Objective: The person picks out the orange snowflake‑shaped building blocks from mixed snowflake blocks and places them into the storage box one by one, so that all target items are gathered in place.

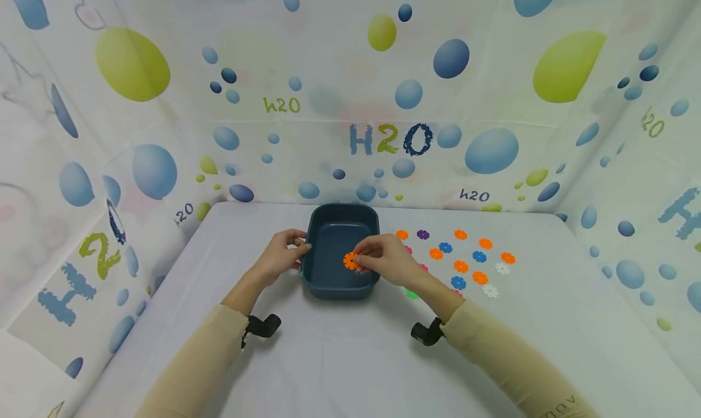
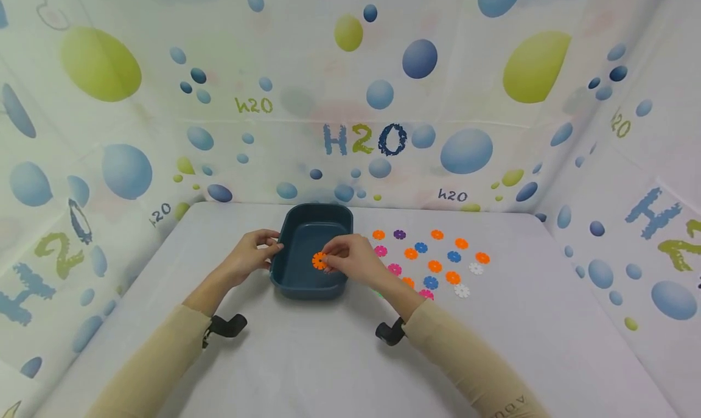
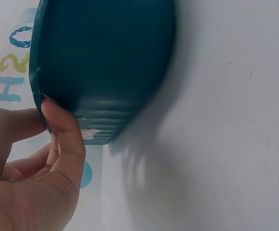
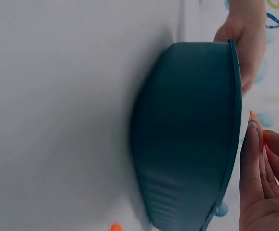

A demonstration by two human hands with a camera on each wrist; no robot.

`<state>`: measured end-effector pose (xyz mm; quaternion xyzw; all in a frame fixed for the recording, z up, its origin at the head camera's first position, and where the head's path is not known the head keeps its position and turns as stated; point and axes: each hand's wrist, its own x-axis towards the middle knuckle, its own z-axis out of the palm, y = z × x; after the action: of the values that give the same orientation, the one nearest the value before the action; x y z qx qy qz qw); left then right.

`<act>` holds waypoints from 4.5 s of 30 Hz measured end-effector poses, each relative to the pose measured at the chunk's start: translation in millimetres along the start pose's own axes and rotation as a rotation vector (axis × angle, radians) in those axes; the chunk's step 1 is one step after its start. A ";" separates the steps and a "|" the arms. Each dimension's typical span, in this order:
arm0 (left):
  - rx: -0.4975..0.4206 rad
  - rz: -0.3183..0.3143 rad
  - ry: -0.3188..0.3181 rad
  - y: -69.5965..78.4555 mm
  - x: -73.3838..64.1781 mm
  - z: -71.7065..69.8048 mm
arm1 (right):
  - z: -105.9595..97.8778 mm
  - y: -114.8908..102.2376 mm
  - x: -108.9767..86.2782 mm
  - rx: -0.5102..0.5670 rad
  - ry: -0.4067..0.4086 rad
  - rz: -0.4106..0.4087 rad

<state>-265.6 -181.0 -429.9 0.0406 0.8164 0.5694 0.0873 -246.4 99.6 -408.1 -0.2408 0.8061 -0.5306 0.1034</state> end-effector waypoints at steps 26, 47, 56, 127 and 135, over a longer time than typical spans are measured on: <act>0.014 -0.003 -0.007 -1.3 0.9 -1.0 | 52.6 10.0 59.0 -0.276 -0.121 0.043; 0.025 -0.006 -0.015 4.8 -3.8 -4.0 | 62.7 22.7 73.9 -0.357 -0.158 0.074; 0.021 -0.003 -0.017 1.4 -6.2 -6.3 | 67.4 20.4 72.0 -0.373 -0.158 0.097; 0.033 -0.050 -0.020 4.6 -2.1 1.6 | -216.9 105.6 -115.3 -0.508 0.283 0.440; 0.028 -0.044 -0.022 5.5 -1.0 1.8 | -236.3 129.4 -127.5 -0.470 0.192 0.559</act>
<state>-264.5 -177.5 -425.3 0.0302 0.8239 0.5556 0.1080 -272.2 395.0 -438.3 0.0222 0.9465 -0.3027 0.1099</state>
